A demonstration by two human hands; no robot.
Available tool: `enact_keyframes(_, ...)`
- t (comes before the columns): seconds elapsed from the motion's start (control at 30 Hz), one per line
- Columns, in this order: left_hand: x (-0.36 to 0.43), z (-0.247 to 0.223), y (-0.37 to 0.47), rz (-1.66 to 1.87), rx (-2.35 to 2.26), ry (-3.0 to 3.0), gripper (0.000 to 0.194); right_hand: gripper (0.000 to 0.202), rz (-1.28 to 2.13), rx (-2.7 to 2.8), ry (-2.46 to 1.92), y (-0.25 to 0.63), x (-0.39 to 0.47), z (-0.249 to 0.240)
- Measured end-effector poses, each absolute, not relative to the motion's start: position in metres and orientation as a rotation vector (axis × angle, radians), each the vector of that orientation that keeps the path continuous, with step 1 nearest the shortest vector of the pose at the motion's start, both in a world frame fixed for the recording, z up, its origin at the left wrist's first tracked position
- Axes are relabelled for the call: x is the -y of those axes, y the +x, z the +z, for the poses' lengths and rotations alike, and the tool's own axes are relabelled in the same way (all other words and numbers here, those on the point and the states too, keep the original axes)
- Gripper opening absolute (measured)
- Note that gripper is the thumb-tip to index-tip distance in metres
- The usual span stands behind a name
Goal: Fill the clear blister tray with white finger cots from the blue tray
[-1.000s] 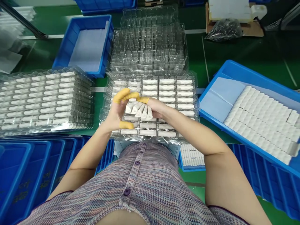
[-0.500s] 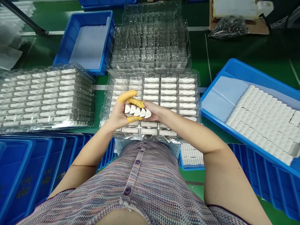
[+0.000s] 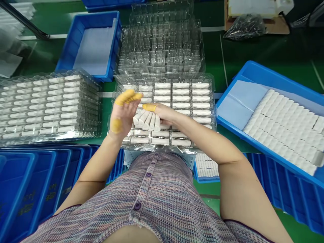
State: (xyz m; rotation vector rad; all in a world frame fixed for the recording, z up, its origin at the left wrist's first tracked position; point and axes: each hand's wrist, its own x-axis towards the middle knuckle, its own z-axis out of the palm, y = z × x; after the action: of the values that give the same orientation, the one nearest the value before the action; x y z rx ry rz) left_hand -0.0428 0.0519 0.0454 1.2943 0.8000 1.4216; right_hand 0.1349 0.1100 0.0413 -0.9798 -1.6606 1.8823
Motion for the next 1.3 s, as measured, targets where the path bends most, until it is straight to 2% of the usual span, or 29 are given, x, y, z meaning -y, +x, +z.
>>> enact_keyframes(0.1, -0.056, 0.04, -0.05, 1.287, -0.909, 1.044, 0.076, 0.026, 1.53, 2.001, -0.926, 0.146, -0.117, 0.057)
enact_keyframes(0.23, -0.054, 0.023, -0.036, 0.919, -0.932, 1.028, 0.072, 0.023, 0.84, 2.483, -0.962, 0.145, -0.11, 0.072)
enact_keyframes(0.33, -0.052, 0.015, -0.021, 0.925, -0.936, 0.981, 0.067, 0.03, 0.652, 2.459, -1.006, 0.141, -0.103, 0.069)
enact_keyframes(0.47, -0.052, 0.022, -0.025, 1.032, -0.897, 0.779, 0.067, 0.043, 0.876, 2.044, -0.978, 0.152, -0.102, 0.058)
enact_keyframes(0.6, -0.054, 0.037, -0.04, 1.161, -0.906, 0.772, 0.072, 0.038, 1.535, 1.821, -0.943, 0.162, -0.094, 0.052)
enact_keyframes(0.67, -0.054, 0.04, -0.043, 1.237, -0.934, 0.785, 0.072, 0.044, 1.738, 1.712, -0.884, 0.16, -0.087, 0.051)
enact_keyframes(0.73, -0.054, 0.039, -0.044, 1.292, -0.971, 0.774, 0.066, 0.05, 1.773, 1.608, -0.876, 0.156, -0.081, 0.048)
enact_keyframes(0.83, -0.053, 0.037, -0.042, 1.331, -0.987, 0.772, 0.062, 0.049, 1.702, 1.574, -0.922, 0.15, -0.079, 0.046)
enact_keyframes(0.93, -0.052, 0.035, -0.04, 1.395, -0.976, 0.714, 0.063, 0.036, 1.353, 1.703, -0.962, 0.148, -0.077, 0.045)
enact_keyframes(1.03, -0.049, 0.036, -0.035, 1.488, -0.97, 0.627, 0.062, 0.017, 0.722, 1.918, -1.013, 0.146, -0.074, 0.043)
enact_keyframes(1.1, -0.047, 0.037, -0.031, 1.523, -0.96, 0.611, 0.063, 0.011, 0.376, 2.02, -1.053, 0.143, -0.071, 0.038)
enact_keyframes(1.2, -0.047, 0.037, -0.028, 1.562, -0.97, 0.605, 0.061, 0.012, 0.152, 2.112, -1.056, 0.139, -0.068, 0.03)
enact_keyframes(1.3, -0.05, 0.035, -0.031, 1.596, -0.962, 0.588, 0.056, 0.025, 0.122, 2.133, -0.902, 0.137, -0.064, 0.026)
